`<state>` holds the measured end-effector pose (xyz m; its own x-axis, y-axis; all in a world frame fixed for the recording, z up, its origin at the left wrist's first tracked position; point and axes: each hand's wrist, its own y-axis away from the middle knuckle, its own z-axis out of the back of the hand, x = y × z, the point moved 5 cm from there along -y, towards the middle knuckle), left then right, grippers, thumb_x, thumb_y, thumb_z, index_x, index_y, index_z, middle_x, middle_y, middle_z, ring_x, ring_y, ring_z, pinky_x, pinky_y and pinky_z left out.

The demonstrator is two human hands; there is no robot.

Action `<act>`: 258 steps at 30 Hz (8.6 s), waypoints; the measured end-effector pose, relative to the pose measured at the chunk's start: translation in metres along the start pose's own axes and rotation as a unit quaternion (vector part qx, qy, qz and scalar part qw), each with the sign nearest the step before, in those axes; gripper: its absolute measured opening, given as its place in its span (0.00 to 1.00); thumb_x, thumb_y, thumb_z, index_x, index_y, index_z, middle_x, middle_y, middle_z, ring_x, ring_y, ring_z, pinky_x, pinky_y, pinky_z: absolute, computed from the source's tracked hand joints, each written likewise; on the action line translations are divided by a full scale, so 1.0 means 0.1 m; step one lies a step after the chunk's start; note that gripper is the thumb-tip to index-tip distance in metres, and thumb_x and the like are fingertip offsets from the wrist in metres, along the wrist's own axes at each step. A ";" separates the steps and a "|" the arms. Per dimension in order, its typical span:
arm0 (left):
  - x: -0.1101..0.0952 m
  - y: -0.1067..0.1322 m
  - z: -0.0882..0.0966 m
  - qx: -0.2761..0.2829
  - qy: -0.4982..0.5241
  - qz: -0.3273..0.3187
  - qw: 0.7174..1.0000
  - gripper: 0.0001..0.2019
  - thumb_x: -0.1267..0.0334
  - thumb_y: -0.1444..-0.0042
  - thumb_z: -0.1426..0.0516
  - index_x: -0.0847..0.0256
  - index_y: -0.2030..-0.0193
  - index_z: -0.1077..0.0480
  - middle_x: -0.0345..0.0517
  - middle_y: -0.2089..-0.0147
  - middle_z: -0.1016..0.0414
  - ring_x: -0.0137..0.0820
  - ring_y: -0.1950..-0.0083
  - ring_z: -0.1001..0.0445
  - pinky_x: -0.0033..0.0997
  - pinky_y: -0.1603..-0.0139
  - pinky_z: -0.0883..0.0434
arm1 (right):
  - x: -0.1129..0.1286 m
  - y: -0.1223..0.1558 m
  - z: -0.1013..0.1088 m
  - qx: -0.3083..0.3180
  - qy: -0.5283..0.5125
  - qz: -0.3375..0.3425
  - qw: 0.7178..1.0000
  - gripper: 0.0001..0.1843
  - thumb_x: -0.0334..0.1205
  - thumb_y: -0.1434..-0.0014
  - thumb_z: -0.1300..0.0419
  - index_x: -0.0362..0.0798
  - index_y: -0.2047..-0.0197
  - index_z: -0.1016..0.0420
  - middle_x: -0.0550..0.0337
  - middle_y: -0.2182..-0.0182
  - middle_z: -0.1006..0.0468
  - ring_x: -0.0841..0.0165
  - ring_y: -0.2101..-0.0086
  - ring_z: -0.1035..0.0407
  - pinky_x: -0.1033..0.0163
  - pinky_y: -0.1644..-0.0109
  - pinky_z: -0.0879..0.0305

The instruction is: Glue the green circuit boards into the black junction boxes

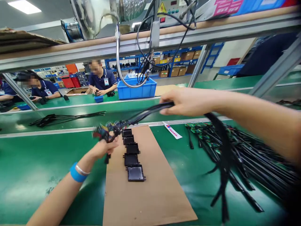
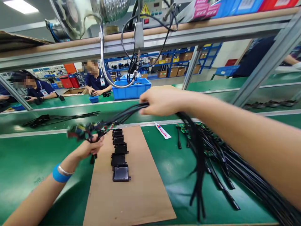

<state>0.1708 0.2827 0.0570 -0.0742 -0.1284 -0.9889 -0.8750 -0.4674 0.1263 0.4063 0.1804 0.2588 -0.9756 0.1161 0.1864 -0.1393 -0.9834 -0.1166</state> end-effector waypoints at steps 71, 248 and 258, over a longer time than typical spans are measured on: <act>0.64 -0.12 0.05 0.143 -0.377 -0.150 0.903 0.07 0.63 0.37 0.45 0.59 0.60 0.26 0.42 0.62 0.25 0.29 0.59 0.29 0.27 0.55 0.34 | 0.48 0.37 -2.39 0.207 -0.290 0.159 0.921 0.08 0.32 0.52 0.36 0.44 0.70 0.33 0.56 0.60 0.36 0.64 0.56 0.41 0.57 0.50 0.41; 0.70 -0.49 -0.08 -0.010 -0.609 -0.175 0.774 0.24 0.57 0.32 0.57 0.69 0.35 0.40 0.53 0.32 0.43 0.42 0.34 0.39 0.41 0.37 0.35 | 0.21 -1.43 -2.75 -0.044 -0.799 -0.011 0.600 0.20 0.49 0.40 0.42 0.46 0.76 0.38 0.70 0.86 0.52 0.79 0.86 0.57 0.73 0.85 0.56; 0.67 -0.49 -0.09 -0.023 -0.605 -0.186 0.774 0.24 0.58 0.32 0.57 0.70 0.37 0.38 0.53 0.34 0.40 0.42 0.36 0.36 0.42 0.39 0.33 | 0.14 -1.25 -2.63 -0.032 -0.775 -0.009 0.632 0.20 0.51 0.38 0.44 0.46 0.75 0.39 0.69 0.85 0.51 0.79 0.86 0.56 0.73 0.83 0.54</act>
<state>0.2129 0.2895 -0.0147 -0.2392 0.9228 -0.3020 -0.9277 -0.3090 -0.2094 0.3653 0.3422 0.0191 0.3563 -0.1976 0.9132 -0.2021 -0.9706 -0.1311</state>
